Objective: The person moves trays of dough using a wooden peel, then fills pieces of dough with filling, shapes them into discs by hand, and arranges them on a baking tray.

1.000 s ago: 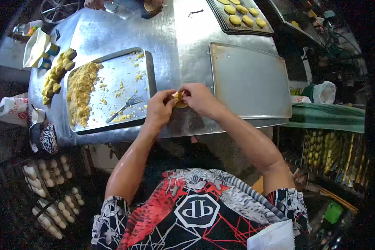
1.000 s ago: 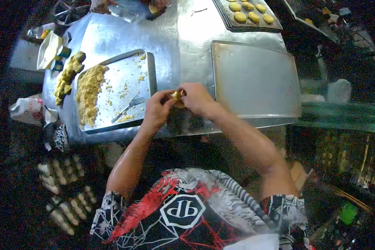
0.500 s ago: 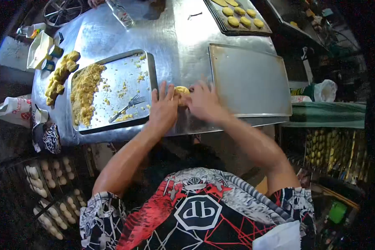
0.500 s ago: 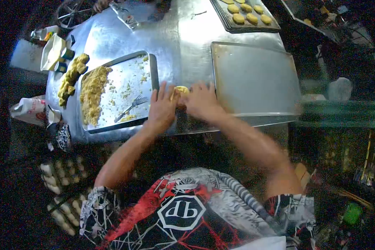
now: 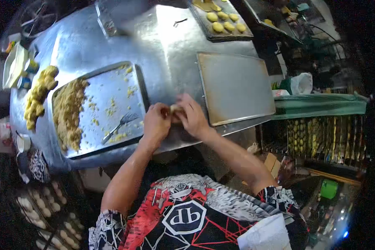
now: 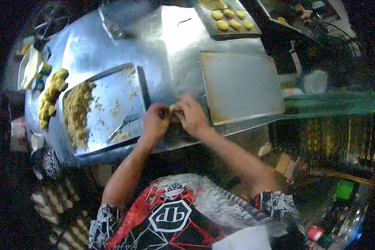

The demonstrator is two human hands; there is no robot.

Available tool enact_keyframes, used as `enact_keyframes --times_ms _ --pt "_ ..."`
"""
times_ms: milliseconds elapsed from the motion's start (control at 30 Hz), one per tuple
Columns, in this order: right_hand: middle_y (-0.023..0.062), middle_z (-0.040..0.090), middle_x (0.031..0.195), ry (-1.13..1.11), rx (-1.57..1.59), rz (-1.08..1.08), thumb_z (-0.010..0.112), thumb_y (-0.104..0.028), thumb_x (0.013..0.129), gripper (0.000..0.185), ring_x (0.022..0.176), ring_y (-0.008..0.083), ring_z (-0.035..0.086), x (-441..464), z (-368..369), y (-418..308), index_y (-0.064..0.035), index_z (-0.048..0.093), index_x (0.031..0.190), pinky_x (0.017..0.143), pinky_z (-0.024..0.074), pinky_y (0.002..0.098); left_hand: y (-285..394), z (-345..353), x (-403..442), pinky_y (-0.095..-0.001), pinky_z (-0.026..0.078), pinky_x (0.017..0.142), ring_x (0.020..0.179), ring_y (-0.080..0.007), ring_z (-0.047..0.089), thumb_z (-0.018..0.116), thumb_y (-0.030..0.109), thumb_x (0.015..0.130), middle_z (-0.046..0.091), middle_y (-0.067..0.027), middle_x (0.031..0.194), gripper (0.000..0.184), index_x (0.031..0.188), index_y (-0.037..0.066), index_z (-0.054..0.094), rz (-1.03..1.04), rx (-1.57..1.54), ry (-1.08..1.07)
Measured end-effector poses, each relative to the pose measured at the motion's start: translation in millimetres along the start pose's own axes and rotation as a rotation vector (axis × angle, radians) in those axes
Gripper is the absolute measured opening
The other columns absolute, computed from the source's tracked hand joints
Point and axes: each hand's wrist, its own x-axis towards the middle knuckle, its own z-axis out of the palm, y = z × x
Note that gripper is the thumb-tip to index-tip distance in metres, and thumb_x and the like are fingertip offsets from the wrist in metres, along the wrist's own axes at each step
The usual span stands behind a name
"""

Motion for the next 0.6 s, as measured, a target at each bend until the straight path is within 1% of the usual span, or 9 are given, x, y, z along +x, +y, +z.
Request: enact_keyframes --times_ms 100,133,233,267,333,433,533,567,600 --pt "0.0192 0.062 0.125 -0.058 0.589 0.457 0.068 -0.009 0.091 0.040 0.116 0.0321 0.063 -15.2 -37.1 -5.5 -0.0075 0.055 0.129 0.098 0.0488 0.0401 27.0 12.1 6.5 -0.0406 0.055 0.080 0.087 -0.0293 0.071 0.079 0.011 0.081 0.070 -0.0163 0.095 0.026 0.104 0.007 0.067 0.044 -0.227 -0.092" --pt "0.0170 0.067 0.111 0.126 0.717 0.373 0.067 -0.006 0.091 0.030 0.103 0.0275 0.068 -10.5 -52.3 -5.4 -0.0048 0.063 0.120 0.092 0.0513 0.0368 36.2 23.8 16.9 -0.0419 0.054 0.086 0.099 -0.0322 0.068 0.080 0.013 0.081 0.069 -0.0172 0.105 0.036 0.114 0.010 0.066 0.051 -0.170 -0.160" --pt "0.0176 0.070 0.101 -0.077 0.648 0.477 0.063 -0.004 0.091 0.026 0.097 0.0252 0.069 5.7 -110.6 63.3 -0.0039 0.067 0.117 0.090 0.0521 0.0374 92.7 60.7 45.5 -0.0448 0.052 0.089 0.103 -0.0354 0.061 0.078 0.010 0.080 0.063 -0.0144 0.105 0.049 0.126 0.013 0.060 0.397 0.118 -0.007" --pt "0.0187 0.072 0.099 0.109 0.340 0.550 0.062 -0.004 0.090 0.025 0.091 0.0278 0.071 10.3 -134.2 77.2 -0.0049 0.072 0.113 0.088 0.0534 0.0373 110.5 68.3 53.1 -0.0455 0.052 0.091 0.108 -0.0352 0.060 0.079 0.012 0.081 0.062 -0.0147 0.113 0.060 0.136 0.016 0.056 0.351 0.094 -0.079" --pt "0.0189 0.069 0.120 0.318 0.241 0.529 0.062 -0.012 0.093 0.033 0.107 0.0320 0.067 14.9 -158.2 148.9 -0.0086 0.067 0.126 0.096 0.0500 0.0409 123.5 86.0 65.8 -0.0448 0.052 0.092 0.108 -0.0356 0.060 0.077 0.011 0.082 0.063 -0.0137 0.113 0.057 0.135 0.016 0.057 0.338 0.092 -0.137" --pt "0.0187 0.059 0.138 0.410 -0.247 0.221 0.062 -0.018 0.095 0.043 0.126 0.0346 0.057 22.2 -176.5 214.3 -0.0127 0.060 0.137 0.108 0.0414 0.0450 119.7 91.7 61.6 -0.0439 0.053 0.091 0.106 -0.0346 0.063 0.075 0.009 0.084 0.065 -0.0123 0.114 0.050 0.132 0.015 0.061 0.298 0.082 -0.174" --pt "0.0164 0.069 0.119 0.404 -0.703 0.142 0.061 -0.016 0.097 0.031 0.114 0.0399 0.062 16.8 -156.1 243.5 -0.0108 0.067 0.127 0.100 0.0463 0.0501 95.5 71.6 33.0 -0.0417 0.055 0.086 0.101 -0.0315 0.066 0.072 0.005 0.085 0.066 -0.0115 0.114 0.041 0.125 0.013 0.066 0.229 0.024 -0.176" --pt "0.0177 0.069 0.119 0.391 -0.556 0.205 0.061 -0.016 0.096 0.034 0.112 0.0410 0.062 17.8 -163.2 250.2 -0.0101 0.064 0.129 0.100 0.0467 0.0501 84.7 61.5 27.6 -0.0408 0.056 0.085 0.099 -0.0302 0.067 0.072 0.004 0.086 0.067 -0.0114 0.113 0.038 0.123 0.012 0.068 0.188 0.005 -0.143" --pt "0.0197 0.068 0.119 0.457 -0.368 0.154 0.062 -0.017 0.097 0.036 0.110 0.0417 0.062 19.1 -166.9 242.8 -0.0068 0.062 0.131 0.100 0.0472 0.0497 76.0 47.4 20.0 -0.0397 0.056 0.083 0.097 -0.0293 0.068 0.072 0.004 0.086 0.067 -0.0115 0.112 0.036 0.122 0.012 0.068 0.202 -0.018 -0.083"
